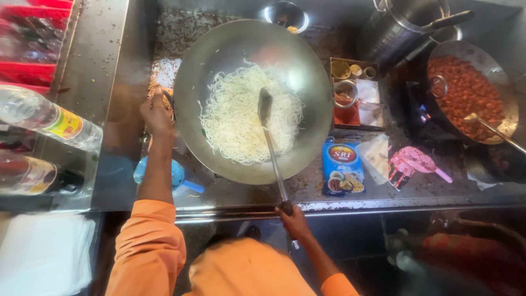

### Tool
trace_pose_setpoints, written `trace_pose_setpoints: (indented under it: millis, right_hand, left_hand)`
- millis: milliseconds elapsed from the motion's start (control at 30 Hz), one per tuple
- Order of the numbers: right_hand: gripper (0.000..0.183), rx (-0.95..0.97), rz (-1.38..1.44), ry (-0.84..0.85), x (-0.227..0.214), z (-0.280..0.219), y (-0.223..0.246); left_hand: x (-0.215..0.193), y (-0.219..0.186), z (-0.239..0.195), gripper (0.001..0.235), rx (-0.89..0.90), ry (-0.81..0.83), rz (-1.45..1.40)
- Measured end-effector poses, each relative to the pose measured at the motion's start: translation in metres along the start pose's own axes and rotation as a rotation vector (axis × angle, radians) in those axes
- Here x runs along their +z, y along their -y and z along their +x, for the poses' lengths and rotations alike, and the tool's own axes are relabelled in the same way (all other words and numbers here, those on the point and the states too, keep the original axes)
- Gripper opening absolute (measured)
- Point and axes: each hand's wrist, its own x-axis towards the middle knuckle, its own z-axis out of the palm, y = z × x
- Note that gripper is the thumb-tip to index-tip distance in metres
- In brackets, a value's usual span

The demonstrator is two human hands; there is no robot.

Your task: The person prepares a dish in a restaurant kitchen by pouring food items from a blue bowl into a pan, stirring with a wooden spoon, tossing noodles in a wok with a spatula, and serving a portion into a cup before handling money.

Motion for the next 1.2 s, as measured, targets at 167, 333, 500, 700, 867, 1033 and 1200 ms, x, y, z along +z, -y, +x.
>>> trace_pose_setpoints:
  millis: [167, 333, 500, 700, 867, 1033, 1200]
  right_hand:
    - [0.036, -0.097, -0.039, -0.214, -0.014, -0.011, 0.006]
    - [0.047, -0.302, -0.011, -0.278, -0.035, -0.032, 0.029]
    - [0.037, -0.095, -0.253, -0.228, -0.031, -0.035, 0.007]
    - [0.043, -0.163, 0.005, -0.275, -0.032, -0.039, -0.002]
    - [0.04, -0.178, -0.043, -0.321, -0.033, -0.039, -0.007]
    - [0.043, -0.286, -0.288, -0.229, -0.003, -0.041, -0.027]
    - [0.036, -0.27, -0.389, -0.337, 0.011, -0.055, -0.032]
  left_hand:
    - [-0.002, 0.011, 0.003, 0.042, 0.012, -0.032, 0.072]
    - [-0.005, 0.02, 0.004, 0.041, 0.03, 0.014, 0.038]
    - [-0.006, 0.022, 0.008, 0.038, -0.001, 0.019, -0.029]
    - [-0.009, 0.046, 0.02, 0.039, -0.05, -0.037, 0.08]
    - [-0.012, 0.033, 0.019, 0.019, 0.021, 0.043, -0.058]
    - [-0.025, 0.006, 0.011, 0.018, -0.066, 0.243, -0.198]
    - [-0.031, 0.006, 0.045, 0.024, -0.197, 0.118, 0.012]
